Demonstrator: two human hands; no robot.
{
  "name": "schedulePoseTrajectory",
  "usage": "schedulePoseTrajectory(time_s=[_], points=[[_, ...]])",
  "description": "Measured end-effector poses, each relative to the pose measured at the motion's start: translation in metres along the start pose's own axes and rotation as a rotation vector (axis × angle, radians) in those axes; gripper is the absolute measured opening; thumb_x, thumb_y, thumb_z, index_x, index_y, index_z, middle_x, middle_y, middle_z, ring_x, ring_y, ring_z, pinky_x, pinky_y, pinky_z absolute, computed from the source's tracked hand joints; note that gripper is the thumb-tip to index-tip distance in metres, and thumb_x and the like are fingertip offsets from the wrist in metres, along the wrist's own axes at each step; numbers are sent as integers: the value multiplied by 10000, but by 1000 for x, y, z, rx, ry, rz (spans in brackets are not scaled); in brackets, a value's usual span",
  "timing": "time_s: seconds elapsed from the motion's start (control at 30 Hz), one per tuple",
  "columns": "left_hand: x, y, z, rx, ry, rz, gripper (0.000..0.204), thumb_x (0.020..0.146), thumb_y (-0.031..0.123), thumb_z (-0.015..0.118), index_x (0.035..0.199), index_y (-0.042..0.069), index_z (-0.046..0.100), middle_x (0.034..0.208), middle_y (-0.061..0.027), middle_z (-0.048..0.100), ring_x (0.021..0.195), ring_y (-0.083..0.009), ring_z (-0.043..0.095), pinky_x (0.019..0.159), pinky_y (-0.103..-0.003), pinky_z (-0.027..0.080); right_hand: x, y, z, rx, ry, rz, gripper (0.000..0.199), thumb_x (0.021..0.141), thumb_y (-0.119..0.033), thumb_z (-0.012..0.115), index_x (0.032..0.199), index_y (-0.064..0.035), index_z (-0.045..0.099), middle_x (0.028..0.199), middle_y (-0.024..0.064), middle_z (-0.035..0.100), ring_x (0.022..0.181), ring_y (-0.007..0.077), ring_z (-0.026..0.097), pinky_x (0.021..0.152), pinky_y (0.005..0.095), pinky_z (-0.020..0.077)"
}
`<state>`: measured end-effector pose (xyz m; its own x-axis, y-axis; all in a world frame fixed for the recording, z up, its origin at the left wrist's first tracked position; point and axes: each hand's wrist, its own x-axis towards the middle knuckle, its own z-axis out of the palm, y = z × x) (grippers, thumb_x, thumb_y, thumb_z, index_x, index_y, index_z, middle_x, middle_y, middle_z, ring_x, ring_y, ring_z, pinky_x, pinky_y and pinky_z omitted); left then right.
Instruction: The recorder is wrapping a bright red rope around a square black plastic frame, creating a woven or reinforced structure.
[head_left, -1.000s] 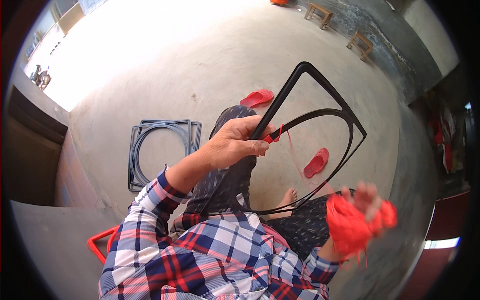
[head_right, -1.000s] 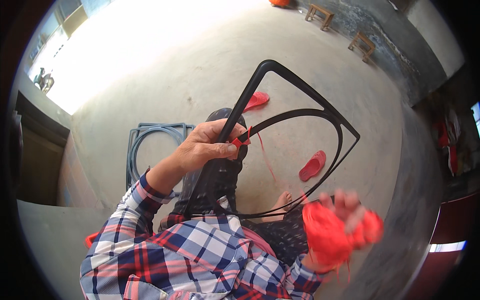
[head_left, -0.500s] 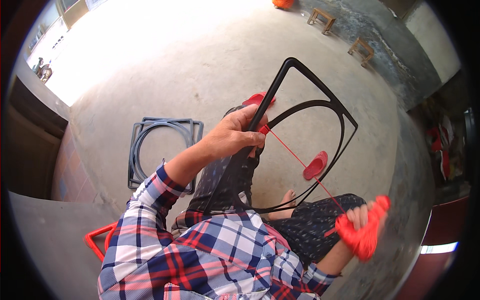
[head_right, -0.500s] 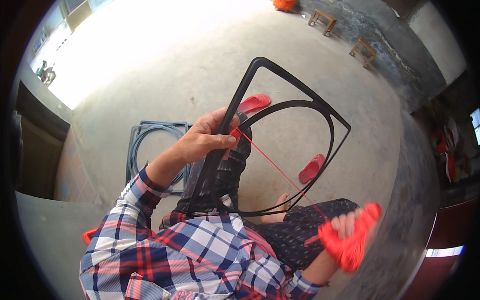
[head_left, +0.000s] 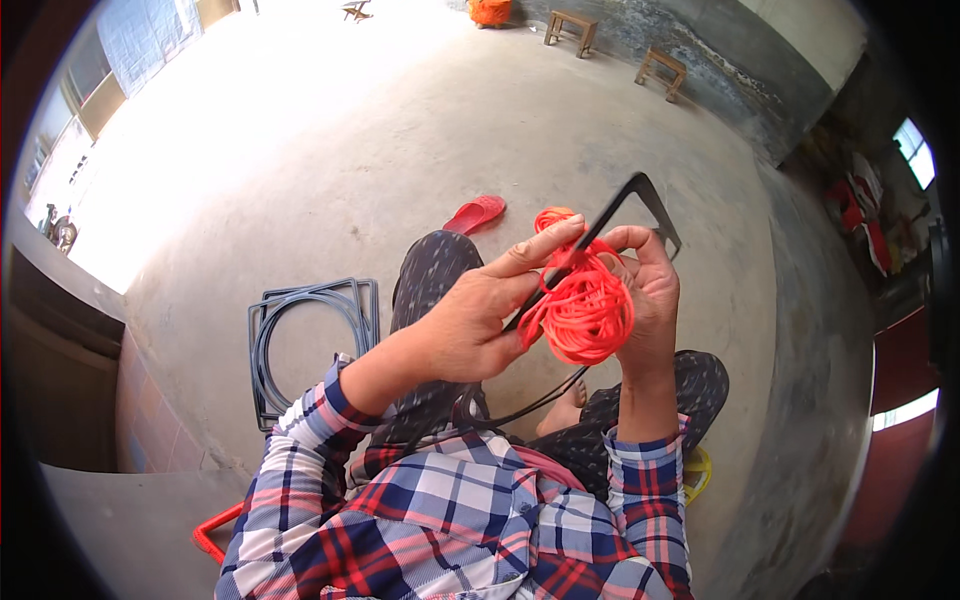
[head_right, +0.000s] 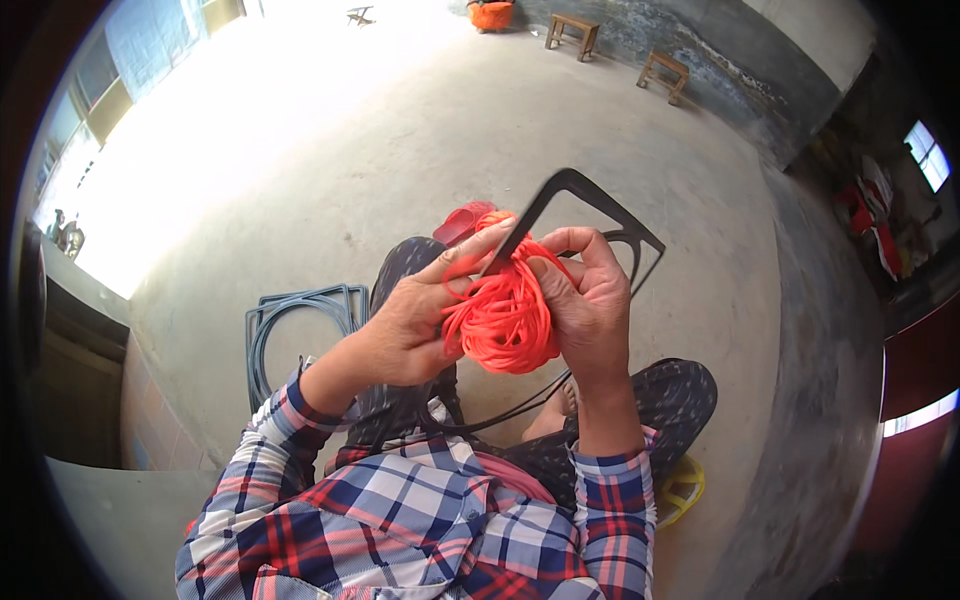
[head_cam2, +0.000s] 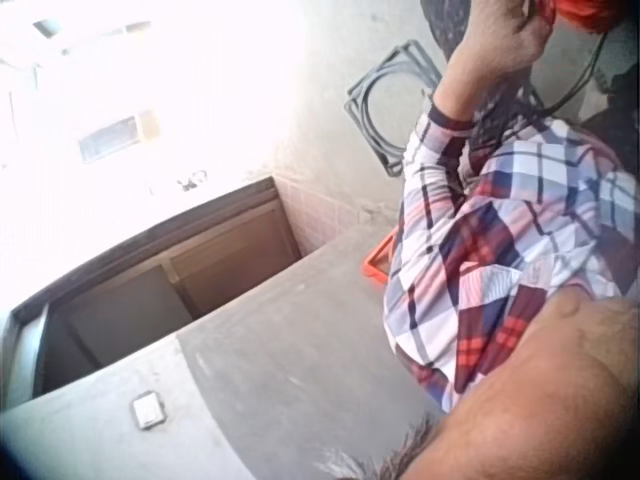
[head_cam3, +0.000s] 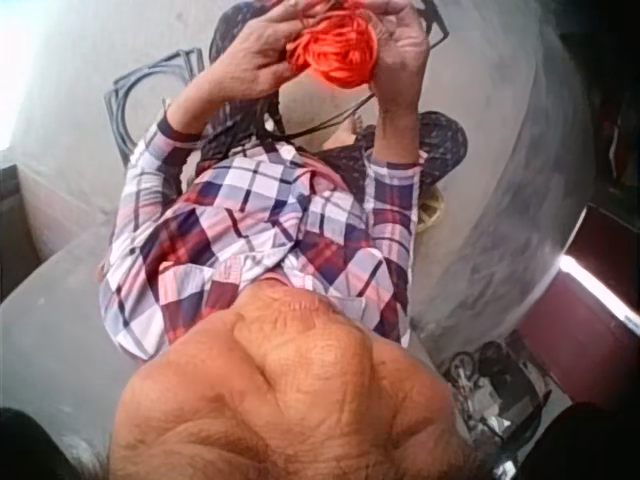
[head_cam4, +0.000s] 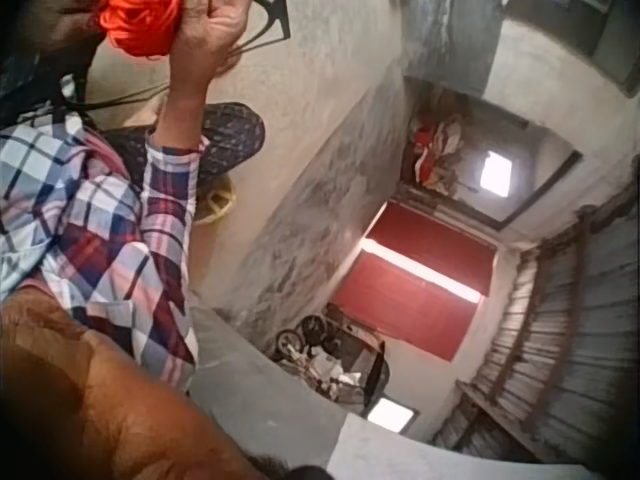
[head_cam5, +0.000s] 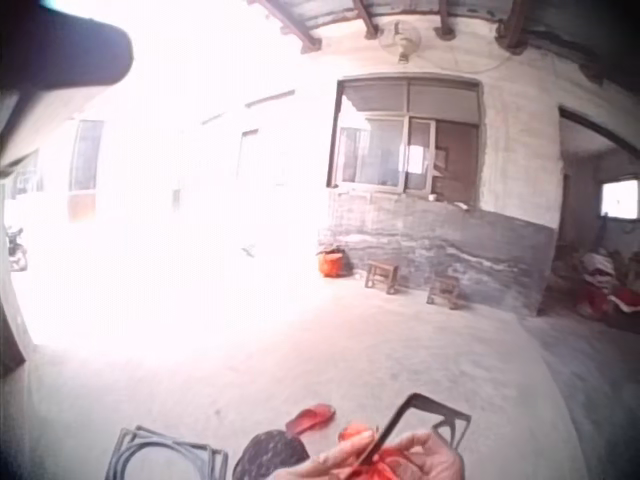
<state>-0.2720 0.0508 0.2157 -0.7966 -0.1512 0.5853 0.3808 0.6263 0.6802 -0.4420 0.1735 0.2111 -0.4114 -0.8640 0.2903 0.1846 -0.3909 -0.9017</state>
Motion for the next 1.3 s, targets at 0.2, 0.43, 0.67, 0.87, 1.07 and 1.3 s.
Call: schedulePoseTrajectory(time_s=[0.2,0.43,0.67,0.87,1.07,1.3], points=[[-7,-2,-4,-325,-1,-70,406,717,-6,633,1122,3,649,1585,-193,244,1481,-351,199,1173,-476,197,-24,55,-25,539,-106,1,500,970,-216,588,1397,-7,434,1324,185,570,1216,269,562,1082,393,416],[-4,-4,-2,-371,-86,-83,291,717,117,707,999,53,676,1615,-192,149,1505,-378,38,1188,-527,38,-2,45,-10,1048,-259,196,466,968,-186,594,1390,-55,445,1334,120,548,1218,225,530,1058,369,431],[-19,-16,-8,-238,-4,-100,190,785,189,748,840,49,631,1616,-161,155,1496,-383,25,1178,-524,85,-19,63,-48,566,337,97,491,826,-318,621,1243,-66,559,1300,174,564,1214,329,541,1045,533,415],[-28,-22,-10,-497,84,-403,148,858,118,687,953,32,613,1235,-135,558,1099,-231,550,906,-368,450,-69,7,-48,782,-182,-191,210,914,-269,505,917,-60,483,961,147,661,962,292,651,943,502,431],[-37,-20,-29,-662,178,-582,360,902,86,635,1223,49,476,794,-55,622,670,-122,601,570,-267,497,-106,-39,-82,631,-598,-164,366,1059,-366,280,984,-24,385,705,201,641,557,316,631,729,466,499],[-43,-30,-32,-664,273,-586,300,909,66,616,1179,52,484,782,-66,622,662,-124,602,560,-264,498,-116,-20,-91,674,1,-26,284,1034,-281,376,999,-11,454,778,136,640,641,256,603,803,417,482]])
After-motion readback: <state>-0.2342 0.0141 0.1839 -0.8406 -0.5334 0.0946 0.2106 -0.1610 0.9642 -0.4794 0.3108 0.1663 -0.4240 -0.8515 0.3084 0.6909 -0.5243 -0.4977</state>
